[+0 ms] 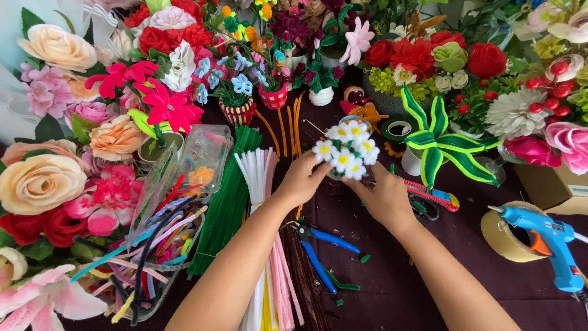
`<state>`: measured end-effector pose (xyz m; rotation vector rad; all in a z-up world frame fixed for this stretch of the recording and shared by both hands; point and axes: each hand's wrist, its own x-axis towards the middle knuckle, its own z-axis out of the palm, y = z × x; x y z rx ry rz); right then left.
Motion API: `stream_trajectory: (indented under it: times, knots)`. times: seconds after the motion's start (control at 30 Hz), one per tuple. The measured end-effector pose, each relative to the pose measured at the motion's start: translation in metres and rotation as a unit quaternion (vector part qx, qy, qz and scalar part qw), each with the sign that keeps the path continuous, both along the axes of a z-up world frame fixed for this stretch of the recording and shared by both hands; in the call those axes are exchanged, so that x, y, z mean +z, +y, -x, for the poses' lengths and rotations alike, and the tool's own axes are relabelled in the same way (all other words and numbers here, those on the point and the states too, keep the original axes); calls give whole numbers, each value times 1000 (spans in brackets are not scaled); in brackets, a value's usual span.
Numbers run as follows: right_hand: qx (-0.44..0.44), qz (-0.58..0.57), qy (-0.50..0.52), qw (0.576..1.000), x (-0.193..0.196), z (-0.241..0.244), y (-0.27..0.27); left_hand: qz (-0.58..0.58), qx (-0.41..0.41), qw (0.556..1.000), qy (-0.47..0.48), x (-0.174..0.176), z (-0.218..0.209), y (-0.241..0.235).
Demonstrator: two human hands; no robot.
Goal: Assembling artificial flowers using pipe cleaners, glue gun, and decorative flower heads.
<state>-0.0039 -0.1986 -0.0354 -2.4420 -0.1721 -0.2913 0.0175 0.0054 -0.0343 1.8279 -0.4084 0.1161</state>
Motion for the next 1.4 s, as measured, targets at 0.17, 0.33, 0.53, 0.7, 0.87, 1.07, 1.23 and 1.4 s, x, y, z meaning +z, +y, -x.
stream_trajectory:
  times: [0.17, 0.33, 0.53, 0.7, 0.87, 1.07, 1.23, 1.4]
  knots:
    - [8, 8, -26, 1000, 5, 3, 1, 3, 39, 999, 7, -5, 0, -2]
    - [6, -37, -44, 998, -3, 4, 3, 47, 79, 996, 2, -6, -1, -4]
    - [6, -142, -49, 989, -14, -1, 7, 36, 102, 994, -2, -12, -2, -8]
    - [10, -145, -9, 989, -14, -5, 2, 33, 99, 994, 14, -7, 2, -8]
    - [3, -90, 25, 996, -3, -2, -7, 22, 87, 996, 19, 15, 9, -4]
    - [-3, -13, 68, 998, 4, 5, 2, -67, 64, 994, 54, 32, 8, 21]
    - [-11, 14, 1, 1000, -8, 1, 15, -130, 76, 988, 45, 62, 20, 42]
    - [10, 23, -40, 999, -34, -22, 6, -234, 80, 966, 69, 74, 25, 61]
